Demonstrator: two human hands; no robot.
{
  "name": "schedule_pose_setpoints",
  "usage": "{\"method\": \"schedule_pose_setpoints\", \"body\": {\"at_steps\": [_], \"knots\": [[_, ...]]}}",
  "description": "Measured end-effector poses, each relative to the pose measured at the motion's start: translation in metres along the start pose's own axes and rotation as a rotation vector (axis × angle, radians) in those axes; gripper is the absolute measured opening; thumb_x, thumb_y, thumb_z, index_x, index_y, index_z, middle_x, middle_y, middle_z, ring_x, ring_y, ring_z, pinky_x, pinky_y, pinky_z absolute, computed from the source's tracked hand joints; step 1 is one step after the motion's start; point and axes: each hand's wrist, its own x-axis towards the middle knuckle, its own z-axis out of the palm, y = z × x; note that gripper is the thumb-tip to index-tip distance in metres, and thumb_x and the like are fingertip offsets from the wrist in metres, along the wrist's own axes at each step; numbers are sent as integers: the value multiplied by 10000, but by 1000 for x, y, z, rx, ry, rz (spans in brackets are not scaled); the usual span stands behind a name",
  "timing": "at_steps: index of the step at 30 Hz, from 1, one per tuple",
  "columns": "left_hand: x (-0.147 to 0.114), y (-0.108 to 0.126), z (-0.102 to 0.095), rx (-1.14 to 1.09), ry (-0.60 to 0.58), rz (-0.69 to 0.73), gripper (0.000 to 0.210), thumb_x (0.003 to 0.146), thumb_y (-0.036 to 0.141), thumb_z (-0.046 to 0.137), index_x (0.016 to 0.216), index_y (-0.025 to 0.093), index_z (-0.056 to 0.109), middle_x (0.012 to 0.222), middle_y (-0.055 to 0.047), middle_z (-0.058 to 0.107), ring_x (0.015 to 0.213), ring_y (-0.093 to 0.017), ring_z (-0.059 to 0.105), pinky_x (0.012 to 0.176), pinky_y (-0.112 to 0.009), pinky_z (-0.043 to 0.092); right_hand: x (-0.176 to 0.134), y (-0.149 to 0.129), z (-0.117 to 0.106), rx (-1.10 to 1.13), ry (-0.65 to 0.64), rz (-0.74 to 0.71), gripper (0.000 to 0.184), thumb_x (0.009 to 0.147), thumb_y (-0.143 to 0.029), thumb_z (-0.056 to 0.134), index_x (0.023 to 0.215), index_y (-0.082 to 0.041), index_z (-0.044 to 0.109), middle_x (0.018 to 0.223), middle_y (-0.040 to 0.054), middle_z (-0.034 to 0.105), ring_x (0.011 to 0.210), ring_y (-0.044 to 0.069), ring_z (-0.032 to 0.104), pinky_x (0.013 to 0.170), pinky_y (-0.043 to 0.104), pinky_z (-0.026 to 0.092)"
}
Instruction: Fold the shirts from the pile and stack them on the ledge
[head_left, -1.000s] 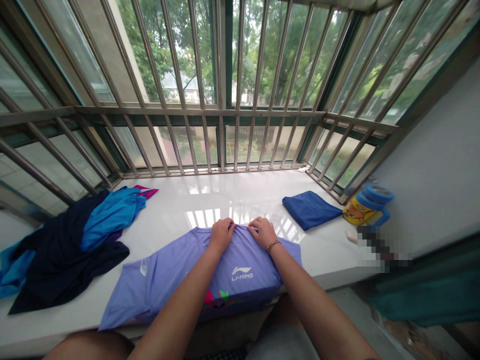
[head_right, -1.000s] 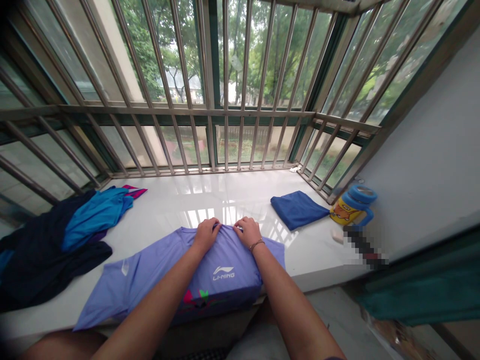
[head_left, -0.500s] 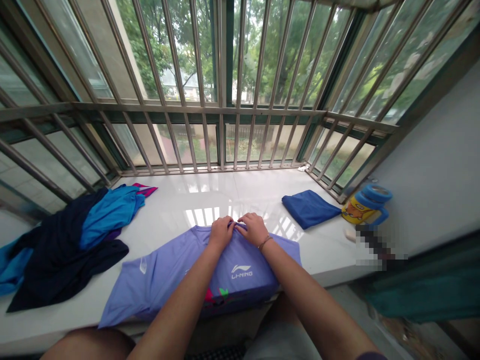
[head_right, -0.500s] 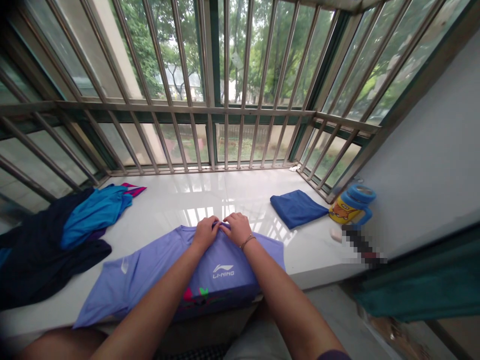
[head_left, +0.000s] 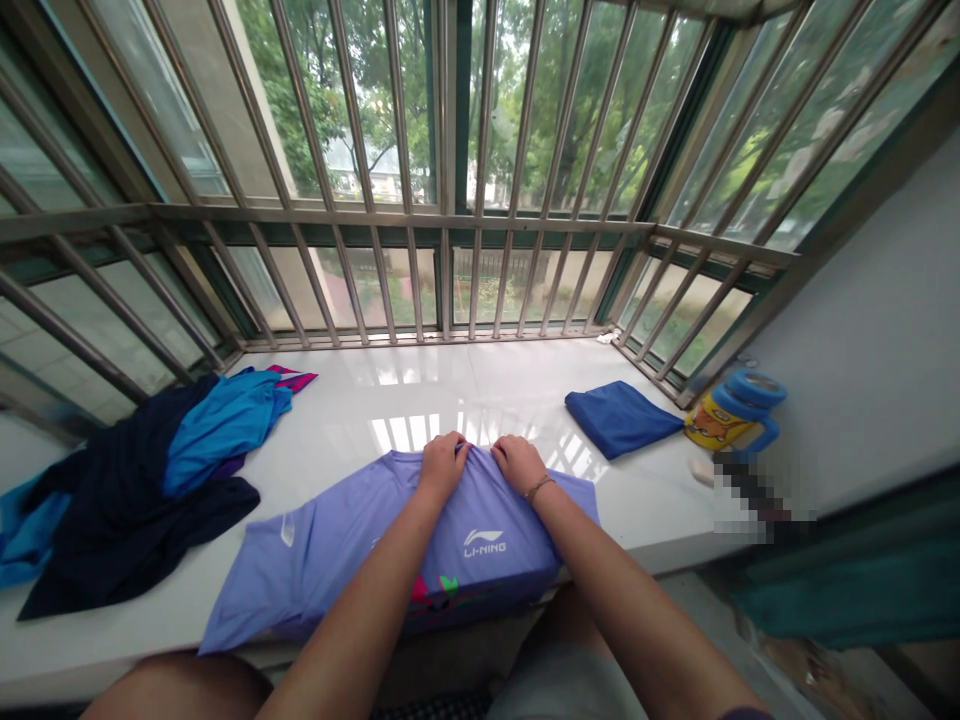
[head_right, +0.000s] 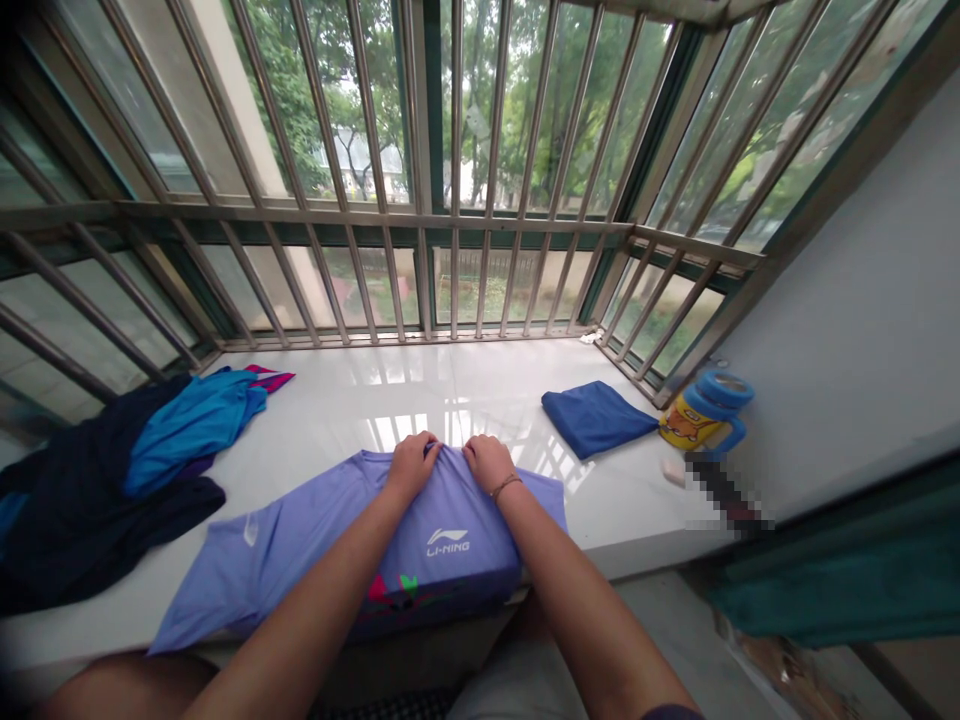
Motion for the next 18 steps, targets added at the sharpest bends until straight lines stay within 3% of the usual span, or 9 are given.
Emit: {"method": "schedule_pose_setpoints", "body": {"at_steps": [6, 12, 18], "knots": [[0, -1, 1, -10, 2, 2, 133, 1041, 313, 606, 1019, 240, 715, 967, -61, 756, 987, -253, 676, 907, -366, 469, -10, 10, 2, 6, 8, -45, 229, 1062, -433, 651, 1075, -214, 714, 1136, 71, 716, 1076, 217, 617, 925, 306, 417], [0, -1, 1, 0, 10, 14, 124, 1039, 314, 616, 1010, 239, 710, 959, -59, 756, 968, -251, 679, 879, -358, 473, -8, 12, 6, 4, 21, 30, 190, 1117, -318, 535, 1066, -204, 679, 1120, 78, 720, 1059, 213, 627, 893, 302, 403], [0, 4, 0, 49, 3, 9, 101, 1019, 289, 634, 1033, 230, 715, 1004, -75, 760, 1011, -267, 685, 915, -380, 499, -4, 14, 4, -19, -4, 97, 229, 1124, -359, 528, 1085, -205, 694, 1029, 88, 746, 1012, 224, 663, 847, 299, 395]]}}
